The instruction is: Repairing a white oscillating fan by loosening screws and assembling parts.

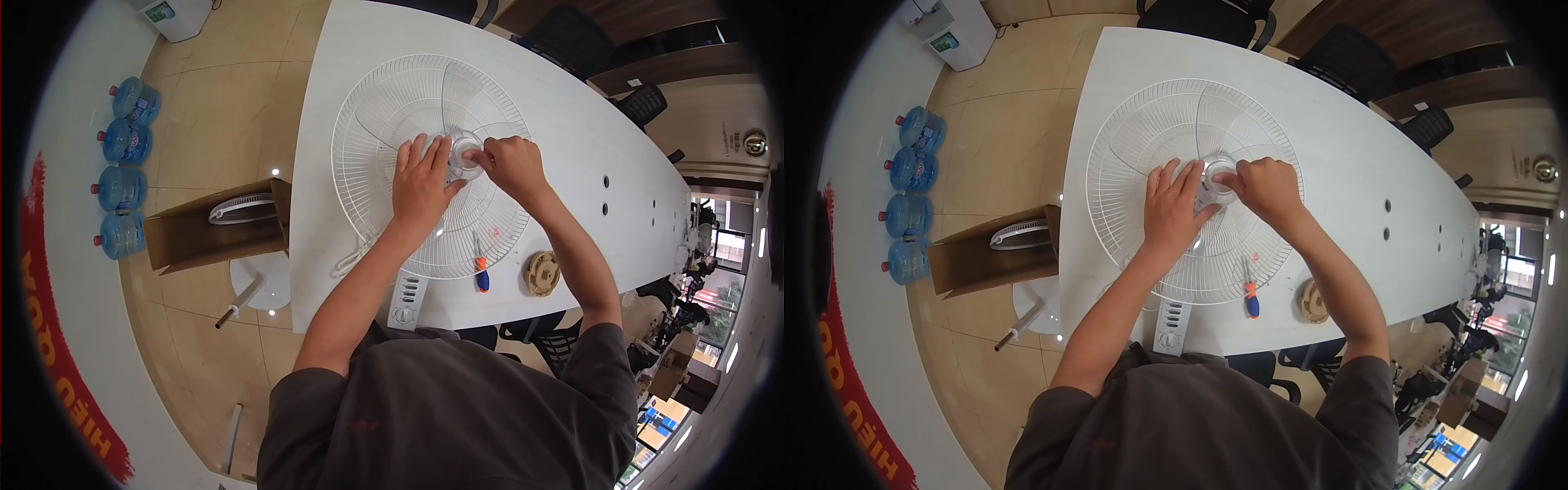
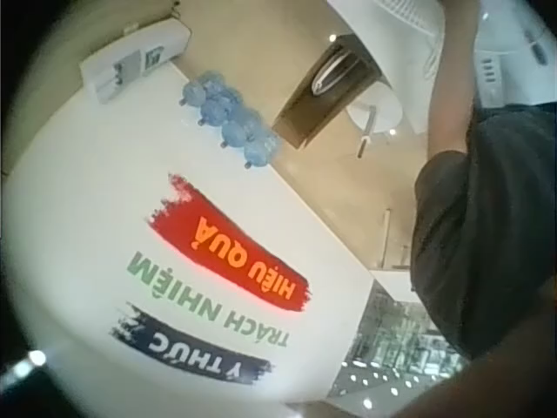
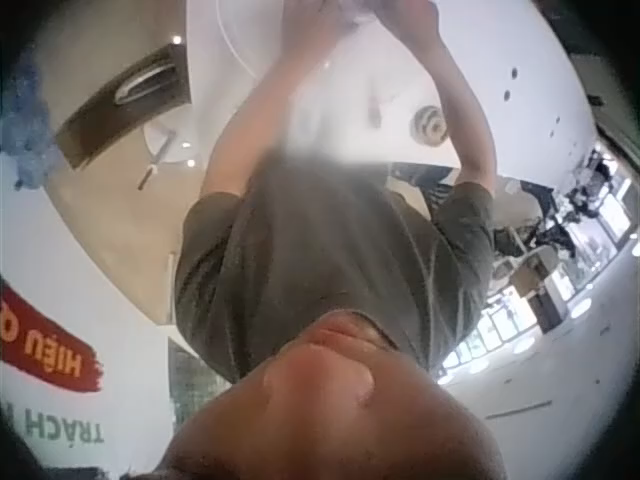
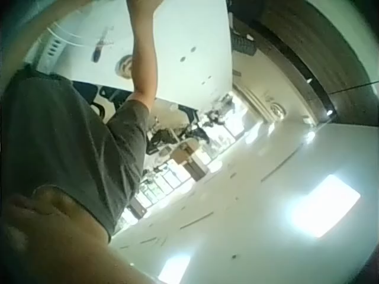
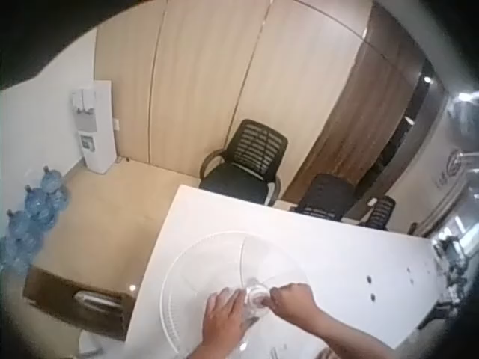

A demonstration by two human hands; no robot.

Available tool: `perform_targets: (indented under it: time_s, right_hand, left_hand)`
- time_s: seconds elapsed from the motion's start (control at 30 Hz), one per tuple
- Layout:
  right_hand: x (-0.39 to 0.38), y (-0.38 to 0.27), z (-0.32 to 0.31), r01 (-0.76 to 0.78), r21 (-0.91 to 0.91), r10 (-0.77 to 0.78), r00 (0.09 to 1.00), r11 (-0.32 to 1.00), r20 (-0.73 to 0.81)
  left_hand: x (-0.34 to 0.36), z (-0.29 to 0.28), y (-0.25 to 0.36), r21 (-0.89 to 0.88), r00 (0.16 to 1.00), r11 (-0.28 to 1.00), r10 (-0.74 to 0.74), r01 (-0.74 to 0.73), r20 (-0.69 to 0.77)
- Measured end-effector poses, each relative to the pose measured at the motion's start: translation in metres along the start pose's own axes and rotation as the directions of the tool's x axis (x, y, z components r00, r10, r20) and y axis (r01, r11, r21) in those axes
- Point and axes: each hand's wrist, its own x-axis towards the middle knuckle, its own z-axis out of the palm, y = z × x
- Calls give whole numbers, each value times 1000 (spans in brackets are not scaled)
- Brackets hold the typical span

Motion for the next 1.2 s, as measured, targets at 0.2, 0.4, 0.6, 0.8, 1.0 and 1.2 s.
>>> perform_targets:
  time_s: [0.2,0.4,0.6,0.8,1.0,1.2]
  right_hand:
    - [-4,-4,1,106,171,-65,971,980,-229]
    - [-8,0,-9,207,238,-111,925,949,-363]
    - [-10,-10,-21,-136,229,163,982,964,-100]
    - [-8,0,11,252,346,-184,958,904,-218]
    - [-8,4,11,206,538,-113,973,817,-202]
    - [-13,26,-1,49,902,77,993,429,-90]
  left_hand:
    - [0,2,2,-5,1000,1000,6,-6,-7]
    - [1,-2,3,-18,1000,1000,3,-3,-1]
    - [0,-2,0,-16,1000,1000,-8,8,-7]
    - [1,0,2,-2,1000,1000,10,-10,-6]
    - [0,0,3,-18,1000,1000,9,-9,-1]
    - [-1,-1,0,-21,1000,1000,-5,5,-18]
